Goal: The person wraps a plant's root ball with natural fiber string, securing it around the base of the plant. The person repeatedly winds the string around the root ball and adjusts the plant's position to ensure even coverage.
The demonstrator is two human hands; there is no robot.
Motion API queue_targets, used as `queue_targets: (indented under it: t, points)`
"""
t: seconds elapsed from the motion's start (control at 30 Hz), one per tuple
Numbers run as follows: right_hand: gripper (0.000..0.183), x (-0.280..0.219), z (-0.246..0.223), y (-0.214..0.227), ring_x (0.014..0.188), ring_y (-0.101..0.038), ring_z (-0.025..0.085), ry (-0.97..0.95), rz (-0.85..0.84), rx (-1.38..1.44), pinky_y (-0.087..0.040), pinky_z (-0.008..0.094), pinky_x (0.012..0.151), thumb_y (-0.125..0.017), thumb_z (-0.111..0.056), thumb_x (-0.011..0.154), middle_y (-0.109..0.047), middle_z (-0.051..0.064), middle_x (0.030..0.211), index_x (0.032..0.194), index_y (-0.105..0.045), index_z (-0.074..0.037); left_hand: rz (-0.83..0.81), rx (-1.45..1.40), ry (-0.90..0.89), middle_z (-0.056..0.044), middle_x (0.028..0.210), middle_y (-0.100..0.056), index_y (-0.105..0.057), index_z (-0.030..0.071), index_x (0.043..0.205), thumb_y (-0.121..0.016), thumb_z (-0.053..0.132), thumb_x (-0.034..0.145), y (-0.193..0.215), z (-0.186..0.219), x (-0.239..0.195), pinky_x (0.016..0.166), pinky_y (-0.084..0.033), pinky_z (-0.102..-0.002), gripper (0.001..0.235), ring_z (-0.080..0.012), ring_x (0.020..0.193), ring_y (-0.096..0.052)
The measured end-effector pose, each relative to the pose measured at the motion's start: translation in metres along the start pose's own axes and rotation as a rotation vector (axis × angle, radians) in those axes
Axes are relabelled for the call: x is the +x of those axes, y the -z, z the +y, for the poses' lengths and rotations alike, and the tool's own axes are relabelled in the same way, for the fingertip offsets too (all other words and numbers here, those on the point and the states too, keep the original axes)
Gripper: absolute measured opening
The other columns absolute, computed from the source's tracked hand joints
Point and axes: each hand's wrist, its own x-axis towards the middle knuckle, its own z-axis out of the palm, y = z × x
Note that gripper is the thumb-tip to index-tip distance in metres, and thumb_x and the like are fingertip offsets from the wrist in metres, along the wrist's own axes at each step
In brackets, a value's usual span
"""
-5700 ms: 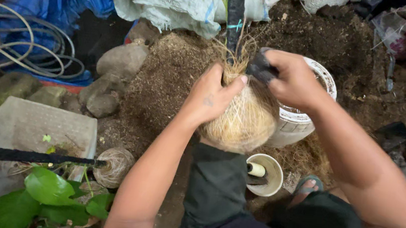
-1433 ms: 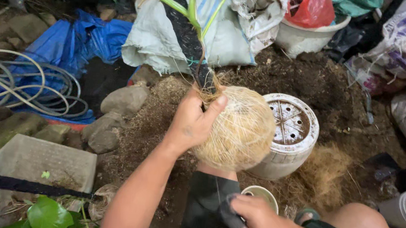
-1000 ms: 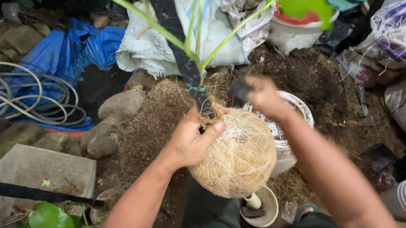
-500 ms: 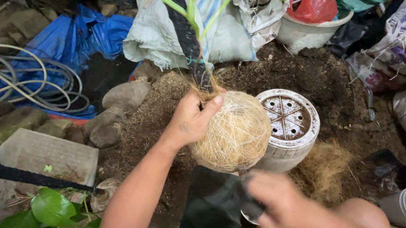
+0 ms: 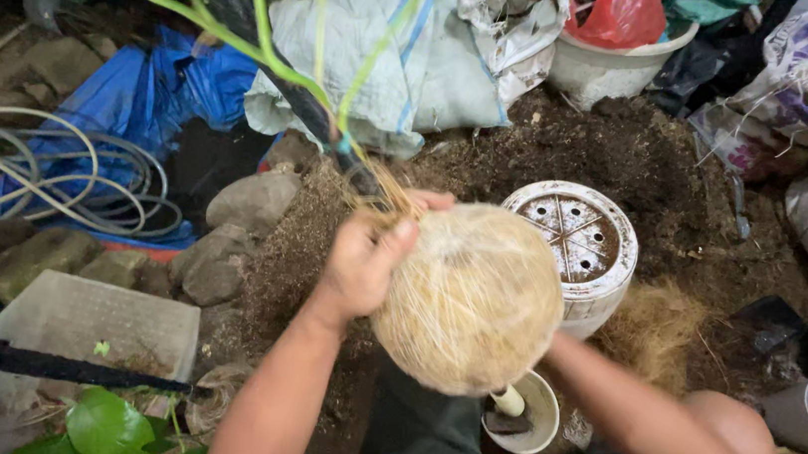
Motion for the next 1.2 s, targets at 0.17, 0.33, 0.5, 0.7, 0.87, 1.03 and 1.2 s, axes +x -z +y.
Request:
queue_targets:
  t: [0.17,0.33,0.5,0.7,0.87,1.03,1.2]
  points:
    - [0.014,-0.127,-0.004,-0.063,0.088,-0.067,0.031,0.105,-0.158,-0.389,-0.056,0.041,0.081,-0.064,-0.008,0.093,-0.067,0.015,0.095,0.105,-0.068,-0.003,0.103,-0.055,0.059,-0.012,0.116,-0.072,-0.065,-0.007,0.126,-0.05,0.021,0.109,0.024,-0.016,0.011,0.097,-0.056,-0.034,0.036,-0.0177,0.107,-0.068]
    - [0.023,-0.155,-0.127,-0.023,0.081,-0.059,0.039,0.781,-0.353,-0.629,-0.05,0.046,0.069,-0.071,-0.005,0.076,-0.056,0.016,0.087,0.091,-0.053,-0.004,0.081,-0.018,0.128,-0.012,0.115,-0.073,-0.066,-0.006,0.124,-0.051,0.021,0.107,0.031,-0.03,0.011,0.095,-0.056,-0.034,0.035,-0.017,0.104,-0.068]
    - [0.037,-0.098,-0.207,0.019,0.078,-0.061,0.036,0.868,-0.175,-0.931,-0.05,0.044,0.066,-0.068,-0.004,0.056,-0.059,0.013,0.081,0.093,-0.065,-0.005,-0.071,0.039,0.145,-0.011,0.121,-0.071,-0.065,-0.003,0.126,-0.051,0.02,0.106,0.023,-0.027,0.001,0.102,-0.054,-0.035,0.034,-0.0171,0.112,-0.066]
    - [0.022,0.053,-0.144,0.03,0.086,-0.061,0.016,0.267,-0.26,-0.214,-0.049,0.036,0.078,-0.058,0.002,0.085,-0.071,0.006,0.092,0.1,-0.072,-0.005,-0.167,0.005,-0.005,-0.014,0.134,-0.063,-0.06,-0.001,0.124,-0.056,0.017,0.105,0.006,-0.013,-0.01,0.111,-0.049,-0.039,0.026,-0.0205,0.123,-0.06]
    - [0.028,0.018,0.009,0.009,0.097,-0.068,0.023,-0.019,-0.118,0.091,-0.052,0.038,0.087,-0.06,-0.001,0.086,-0.075,0.009,0.105,0.111,-0.071,-0.003,-0.113,-0.11,0.033,-0.015,0.133,-0.065,-0.058,0.0,0.123,-0.056,0.016,0.105,0.01,-0.015,-0.008,0.11,-0.05,-0.039,0.023,-0.0209,0.123,-0.062]
    - [0.036,-0.113,0.043,-0.043,0.109,-0.074,0.029,0.03,-0.176,-0.26,-0.056,0.041,0.096,-0.062,-0.004,0.088,-0.08,0.011,0.117,0.122,-0.071,-0.002,-0.067,0.014,0.07,-0.013,0.125,-0.069,-0.064,-0.002,0.125,-0.053,0.016,0.105,0.034,-0.029,-0.001,0.105,-0.053,-0.038,0.028,-0.0197,0.115,-0.065]
    - [0.019,-0.16,-0.063,-0.017,0.074,-0.06,0.037,0.701,-0.337,-0.615,-0.049,0.044,0.064,-0.067,-0.004,0.074,-0.056,0.015,0.081,0.09,-0.058,-0.002,-0.086,0.044,0.141,-0.01,0.122,-0.071,-0.065,-0.001,0.124,-0.055,0.017,0.105,0.042,-0.056,0.001,0.102,-0.054,-0.037,0.028,-0.0182,0.112,-0.066]
